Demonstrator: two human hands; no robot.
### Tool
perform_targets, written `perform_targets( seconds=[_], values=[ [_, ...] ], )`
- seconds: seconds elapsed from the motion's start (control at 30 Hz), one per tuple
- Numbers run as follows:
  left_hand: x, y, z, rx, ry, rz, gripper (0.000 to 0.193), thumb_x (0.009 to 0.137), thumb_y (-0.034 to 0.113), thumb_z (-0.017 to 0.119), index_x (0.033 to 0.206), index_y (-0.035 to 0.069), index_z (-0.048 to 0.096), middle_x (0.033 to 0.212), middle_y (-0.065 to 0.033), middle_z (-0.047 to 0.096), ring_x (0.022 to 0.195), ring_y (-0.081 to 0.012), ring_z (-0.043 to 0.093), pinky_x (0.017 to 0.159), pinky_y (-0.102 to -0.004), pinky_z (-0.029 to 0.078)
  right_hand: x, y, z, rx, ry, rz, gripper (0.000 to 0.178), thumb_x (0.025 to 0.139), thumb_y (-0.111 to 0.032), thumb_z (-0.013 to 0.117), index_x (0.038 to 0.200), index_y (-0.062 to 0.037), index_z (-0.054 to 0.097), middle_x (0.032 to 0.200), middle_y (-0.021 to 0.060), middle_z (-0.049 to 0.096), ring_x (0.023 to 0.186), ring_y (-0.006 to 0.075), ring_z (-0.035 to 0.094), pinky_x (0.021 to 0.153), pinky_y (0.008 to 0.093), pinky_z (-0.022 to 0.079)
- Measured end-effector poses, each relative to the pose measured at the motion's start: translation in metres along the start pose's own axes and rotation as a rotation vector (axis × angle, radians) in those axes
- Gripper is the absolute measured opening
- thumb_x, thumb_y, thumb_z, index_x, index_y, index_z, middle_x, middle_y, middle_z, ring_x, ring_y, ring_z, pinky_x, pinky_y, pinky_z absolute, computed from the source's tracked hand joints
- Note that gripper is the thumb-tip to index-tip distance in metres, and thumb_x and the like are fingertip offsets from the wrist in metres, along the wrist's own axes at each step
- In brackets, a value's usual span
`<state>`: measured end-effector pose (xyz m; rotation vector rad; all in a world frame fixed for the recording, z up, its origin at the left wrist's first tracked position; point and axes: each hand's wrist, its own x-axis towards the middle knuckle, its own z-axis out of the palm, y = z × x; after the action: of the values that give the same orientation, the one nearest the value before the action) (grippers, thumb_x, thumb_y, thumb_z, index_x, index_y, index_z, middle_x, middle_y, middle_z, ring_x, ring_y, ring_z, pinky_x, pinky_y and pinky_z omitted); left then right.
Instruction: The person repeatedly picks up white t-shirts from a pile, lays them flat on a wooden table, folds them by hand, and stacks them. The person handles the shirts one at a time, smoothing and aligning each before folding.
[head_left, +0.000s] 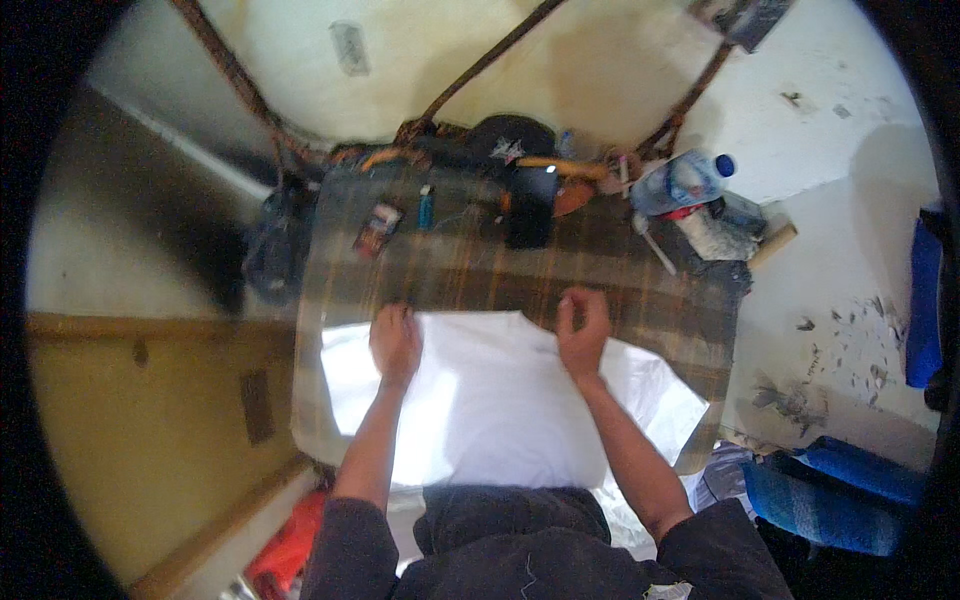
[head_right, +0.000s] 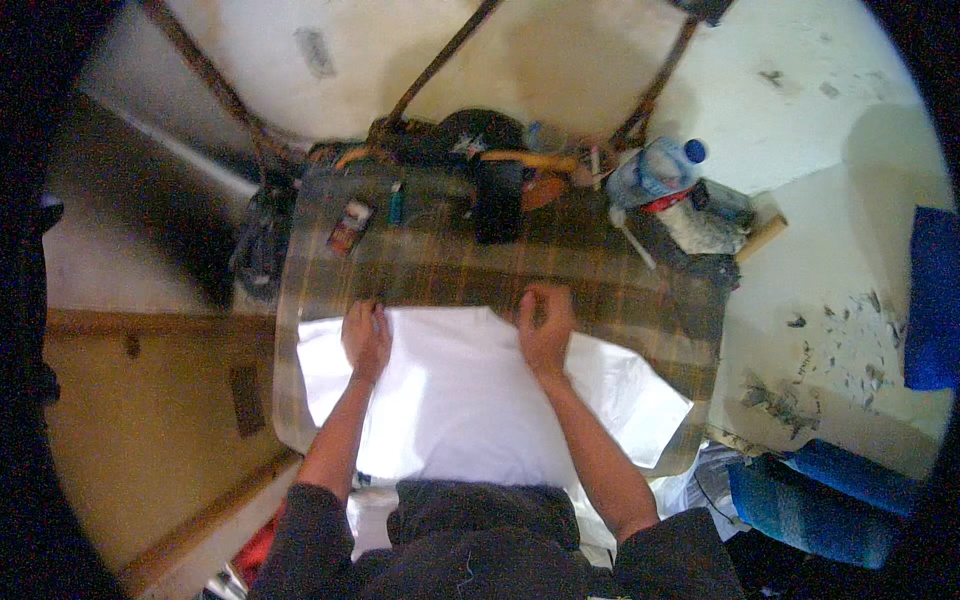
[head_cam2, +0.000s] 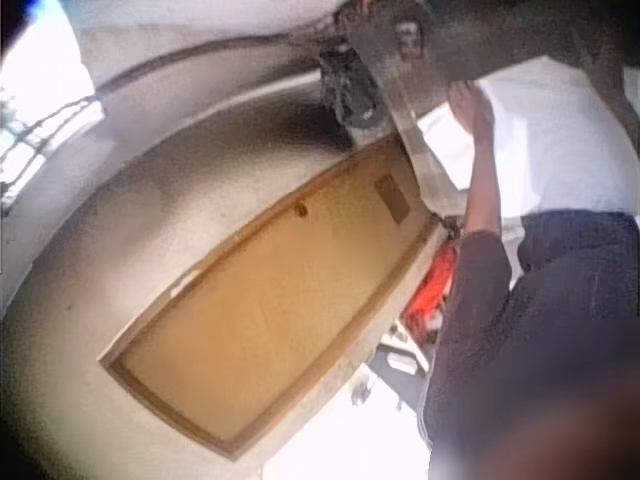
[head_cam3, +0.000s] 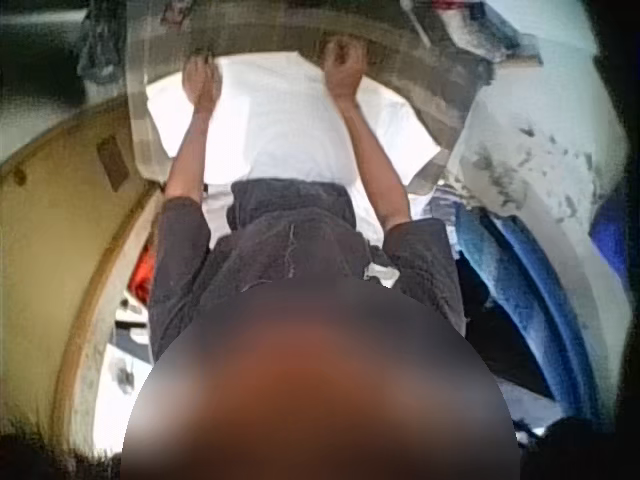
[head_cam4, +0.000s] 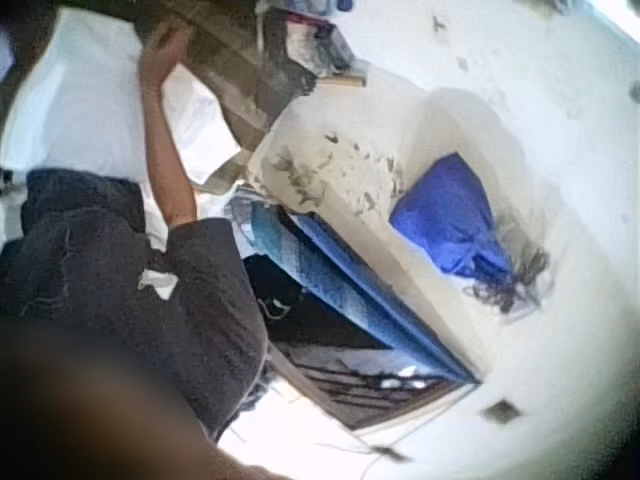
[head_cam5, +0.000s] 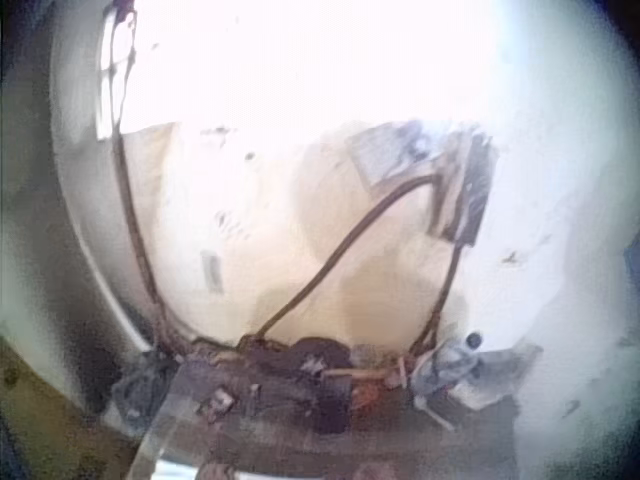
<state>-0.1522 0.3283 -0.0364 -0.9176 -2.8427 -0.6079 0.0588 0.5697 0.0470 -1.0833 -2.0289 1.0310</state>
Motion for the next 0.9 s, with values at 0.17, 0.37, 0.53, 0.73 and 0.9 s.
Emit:
perform_targets(
  seconds=[0.17, 0.37, 0.53, 0.73, 0.9],
  values=[
    [-0.001, 0.001, 0.001, -0.077, 0.029, 0.047, 0.018, 0.106, 0.022, 0.060, 0.112, 0.006, 0.066, 0.105, -0.0148, 0.067, 0.101, -0.0371, 0.065, 0.091, -0.0499, 0.052, -0.113, -0.013, 0.068, -0.252, -0.490, -0.422, 0.041, 0.103, -0.021, 0.066, 0.142, -0.0081, 0.063, 0.150, 0.0181, 0.059, 0.148, 0.0365, 0.050, 0.124, 0.0566, 0.035],
    [-0.006, -0.035, -0.036, -0.276, -0.170, 0.185, 0.029, 0.104, 0.036, 0.069, 0.113, 0.008, 0.068, 0.110, -0.0174, 0.075, 0.102, -0.0409, 0.069, 0.095, -0.0512, 0.050, -0.082, -0.010, 0.117, -0.657, -0.453, -0.380, 0.054, 0.113, -0.039, 0.051, 0.166, -0.0333, 0.048, 0.177, 0.0066, 0.034, 0.165, 0.0311, 0.028, 0.134, 0.0600, 0.013],
    [0.001, -0.172, -0.138, -0.308, -0.541, 0.076, 0.042, 0.098, 0.044, 0.078, 0.105, 0.003, 0.071, 0.096, -0.0197, 0.078, 0.090, -0.0343, 0.075, 0.093, -0.0450, 0.053, -0.090, -0.020, 0.114, -0.670, -0.369, -0.427, 0.052, 0.113, -0.039, 0.050, 0.164, -0.0336, 0.050, 0.176, 0.0064, 0.037, 0.163, 0.0291, 0.031, 0.135, 0.0580, 0.014],
    [-0.038, -0.170, -0.116, -0.623, -0.160, -0.256, 0.028, 0.107, 0.027, 0.069, 0.105, 0.000, 0.066, 0.089, -0.0185, 0.074, 0.079, -0.0298, 0.073, 0.073, -0.0435, 0.055, -0.093, -0.028, 0.151, -0.622, -0.311, -0.167, 0.037, 0.110, -0.038, 0.061, 0.145, -0.0265, 0.068, 0.164, 0.0041, 0.051, 0.162, 0.0316, 0.032, 0.130, 0.0680, 0.005],
    [-0.049, -0.127, -0.080, -0.487, -0.022, -0.420, 0.031, 0.112, 0.032, 0.059, 0.123, 0.004, 0.056, 0.099, -0.0231, 0.075, 0.092, -0.0501, 0.072, 0.075, -0.0584, 0.054, -0.088, -0.046, 0.195, -0.504, -0.309, -0.153, 0.030, 0.101, -0.040, 0.074, 0.120, -0.0163, 0.072, 0.150, 0.0099, 0.058, 0.156, 0.0364, 0.038, 0.124, 0.0759, 0.009]
  ],
)
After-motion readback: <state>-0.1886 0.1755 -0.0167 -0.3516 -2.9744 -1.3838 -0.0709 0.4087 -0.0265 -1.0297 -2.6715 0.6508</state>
